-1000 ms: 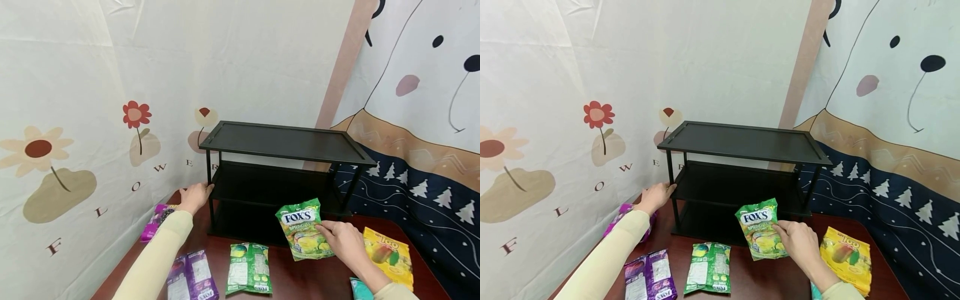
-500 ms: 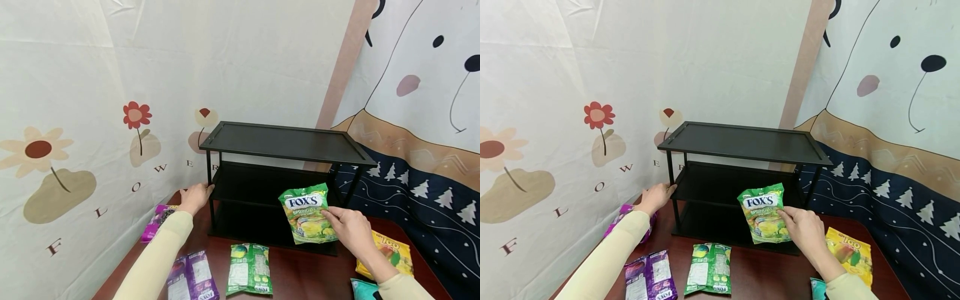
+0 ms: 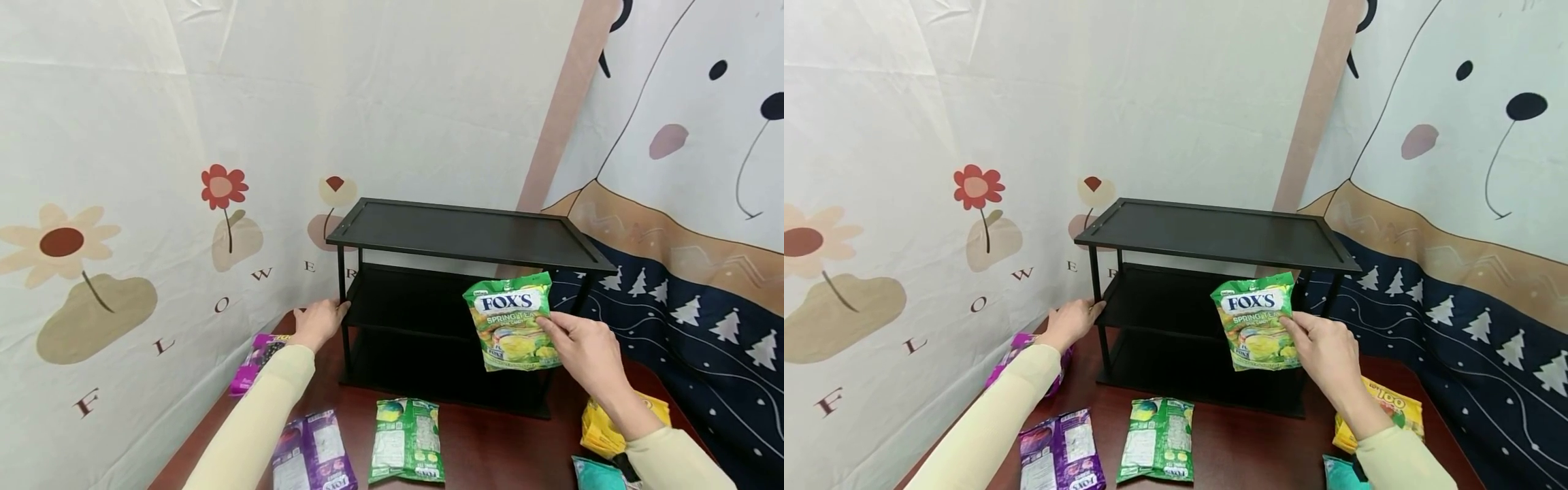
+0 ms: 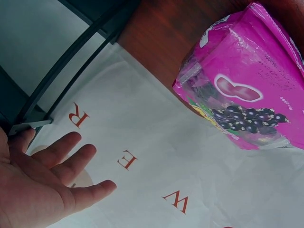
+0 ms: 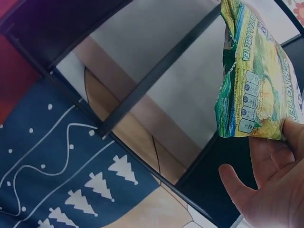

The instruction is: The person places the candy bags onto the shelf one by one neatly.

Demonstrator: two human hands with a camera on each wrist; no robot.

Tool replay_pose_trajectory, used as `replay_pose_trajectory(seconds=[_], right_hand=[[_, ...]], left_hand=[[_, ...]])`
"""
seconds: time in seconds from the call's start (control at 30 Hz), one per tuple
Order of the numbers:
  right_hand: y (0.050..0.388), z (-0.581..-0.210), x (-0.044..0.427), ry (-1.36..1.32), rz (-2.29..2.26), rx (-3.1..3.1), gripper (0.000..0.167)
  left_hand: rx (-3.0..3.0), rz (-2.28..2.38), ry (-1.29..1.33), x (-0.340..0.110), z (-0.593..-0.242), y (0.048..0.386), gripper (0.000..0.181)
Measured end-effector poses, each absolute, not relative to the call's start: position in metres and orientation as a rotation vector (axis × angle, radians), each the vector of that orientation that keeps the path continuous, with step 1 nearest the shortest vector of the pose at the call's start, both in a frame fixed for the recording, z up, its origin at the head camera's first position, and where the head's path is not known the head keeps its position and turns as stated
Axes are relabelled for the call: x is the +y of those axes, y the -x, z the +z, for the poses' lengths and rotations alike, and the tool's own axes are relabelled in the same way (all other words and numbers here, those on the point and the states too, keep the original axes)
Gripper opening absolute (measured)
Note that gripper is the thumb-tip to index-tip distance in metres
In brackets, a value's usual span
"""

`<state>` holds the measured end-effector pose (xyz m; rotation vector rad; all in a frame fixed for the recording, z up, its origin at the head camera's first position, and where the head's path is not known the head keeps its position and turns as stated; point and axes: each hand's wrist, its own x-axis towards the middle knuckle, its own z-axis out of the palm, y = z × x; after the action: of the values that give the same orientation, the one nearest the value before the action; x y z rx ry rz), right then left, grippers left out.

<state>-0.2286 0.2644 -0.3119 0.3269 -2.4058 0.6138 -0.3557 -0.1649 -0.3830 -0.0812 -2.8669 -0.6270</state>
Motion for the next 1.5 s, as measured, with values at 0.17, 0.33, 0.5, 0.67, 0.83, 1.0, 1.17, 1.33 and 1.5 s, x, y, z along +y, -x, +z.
replay_pose_trajectory(seconds=[0.17,0.33,0.5,0.67,0.83,1.0,1.17,1.33,1.5], right_hand=[[0.231,-0.306,0.267,-0.324,0.602,-2.394,0.021],[0.236,-0.297,0.269,-0.321,0.621,-2.390,0.026],[0.238,-0.285,0.273,-0.297,0.649,-2.400,0.032],[0.240,-0.273,0.275,-0.289,0.662,-2.383,0.035],[0.241,-0.263,0.275,-0.297,0.693,-2.364,0.035],[0.244,-0.253,0.276,-0.310,0.753,-2.357,0.037],[0.247,-0.243,0.278,-0.317,0.812,-2.370,0.041],[0.250,-0.232,0.281,-0.306,0.836,-2.384,0.043],[0.254,-0.221,0.283,-0.265,0.867,-2.397,0.048]], left_hand=[[-2.885,-0.621,0.086,-0.165,-0.384,0.355,0.047],[-2.884,-0.619,0.077,-0.167,-0.384,0.355,0.045],[-2.883,-0.633,0.085,-0.166,-0.382,0.356,0.043],[-2.889,-0.631,0.094,-0.166,-0.382,0.356,0.045],[-2.890,-0.615,0.078,-0.165,-0.382,0.356,0.044],[-2.890,-0.608,0.078,-0.166,-0.382,0.356,0.045],[-2.881,-0.609,0.088,-0.166,-0.381,0.355,0.043],[-2.883,-0.620,0.092,-0.166,-0.380,0.354,0.044],[-2.874,-0.619,0.084,-0.164,-0.379,0.352,0.044]])
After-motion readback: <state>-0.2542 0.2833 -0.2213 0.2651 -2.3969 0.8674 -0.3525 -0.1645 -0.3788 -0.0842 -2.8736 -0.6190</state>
